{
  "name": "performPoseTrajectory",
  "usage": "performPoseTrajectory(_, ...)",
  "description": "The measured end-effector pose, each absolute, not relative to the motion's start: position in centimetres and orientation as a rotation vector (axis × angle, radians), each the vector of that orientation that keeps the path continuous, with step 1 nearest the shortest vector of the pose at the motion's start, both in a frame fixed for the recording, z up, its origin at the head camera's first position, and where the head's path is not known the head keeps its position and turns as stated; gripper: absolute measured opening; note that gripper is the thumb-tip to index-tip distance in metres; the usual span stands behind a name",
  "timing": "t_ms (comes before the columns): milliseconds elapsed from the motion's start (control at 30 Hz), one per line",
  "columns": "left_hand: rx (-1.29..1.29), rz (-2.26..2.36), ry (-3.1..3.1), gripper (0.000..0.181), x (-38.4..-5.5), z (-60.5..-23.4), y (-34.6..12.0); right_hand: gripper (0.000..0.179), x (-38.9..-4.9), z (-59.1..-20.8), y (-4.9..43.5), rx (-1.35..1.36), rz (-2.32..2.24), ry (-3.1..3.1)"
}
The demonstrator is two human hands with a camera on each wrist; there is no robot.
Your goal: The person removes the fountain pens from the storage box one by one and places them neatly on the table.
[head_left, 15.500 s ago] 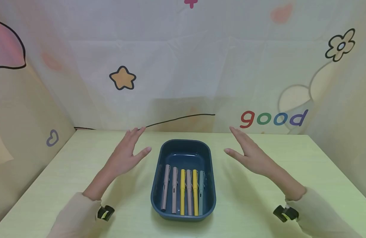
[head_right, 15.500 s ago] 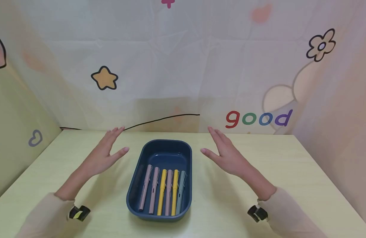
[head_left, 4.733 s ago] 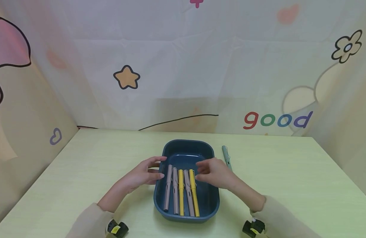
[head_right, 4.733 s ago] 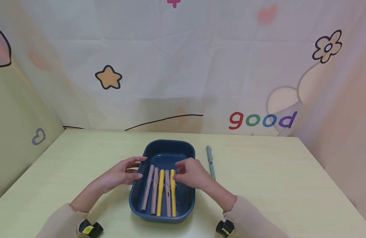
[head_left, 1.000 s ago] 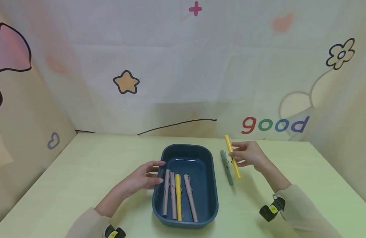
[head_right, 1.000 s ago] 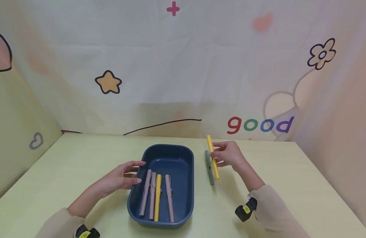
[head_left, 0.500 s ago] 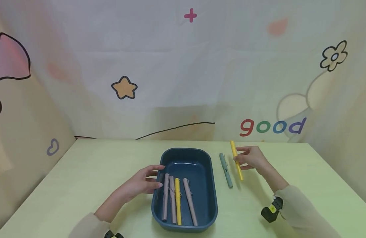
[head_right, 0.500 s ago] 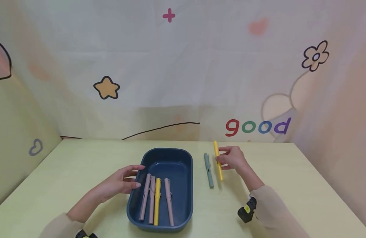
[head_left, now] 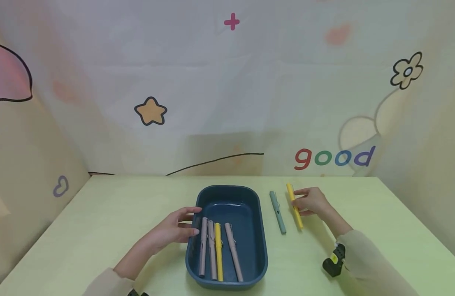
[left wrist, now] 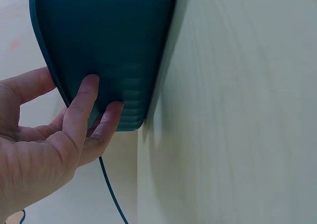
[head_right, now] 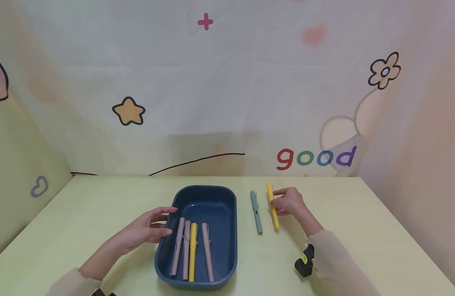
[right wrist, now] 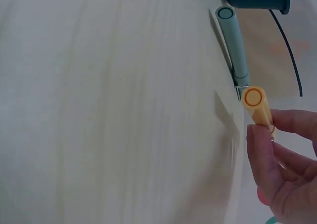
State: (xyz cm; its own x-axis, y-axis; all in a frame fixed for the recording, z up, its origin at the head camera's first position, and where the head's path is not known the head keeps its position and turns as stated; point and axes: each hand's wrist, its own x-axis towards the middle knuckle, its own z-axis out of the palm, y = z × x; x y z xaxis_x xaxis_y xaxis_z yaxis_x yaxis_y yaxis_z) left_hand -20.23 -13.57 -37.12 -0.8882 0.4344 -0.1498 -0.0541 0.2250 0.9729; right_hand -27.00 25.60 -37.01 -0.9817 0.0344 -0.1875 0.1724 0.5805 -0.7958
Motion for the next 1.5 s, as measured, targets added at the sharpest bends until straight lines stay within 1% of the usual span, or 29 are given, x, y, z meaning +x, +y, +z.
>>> performPoseTrajectory(267,0.338,1.704,2.153,0.059,-20.4,-36.9,-13.7,0.045,-27.9,-36.8,24.7,0.196,-1.280,2.674)
performPoseTrajectory(400,0.327,1.710,2.140,0.060,-20.3,-36.9,-13.8,0.044,-28.1,-37.4,24.3,0.231,-1.245,2.667)
performPoseTrajectory(667,0.305,1.707,2.130,0.060,-20.1,-37.2,-13.6,0.044,-27.7,-38.1,24.3,0.202,-1.244,2.665)
performPoseTrajectory(1133,0.312,1.707,2.139,0.059,-20.4,-37.1,-13.6,0.044,-28.4,-37.7,24.3,0.237,-1.132,2.673)
performPoseTrajectory(1400,0.302,1.708,2.138,0.059,-20.3,-37.1,-13.7,0.044,-28.3,-38.0,24.2,0.181,-1.184,2.661)
performPoseTrajectory(1500,0.312,1.707,2.116,0.060,-20.4,-37.2,-13.7,0.043,-28.1,-38.0,24.3,0.199,-1.183,2.662)
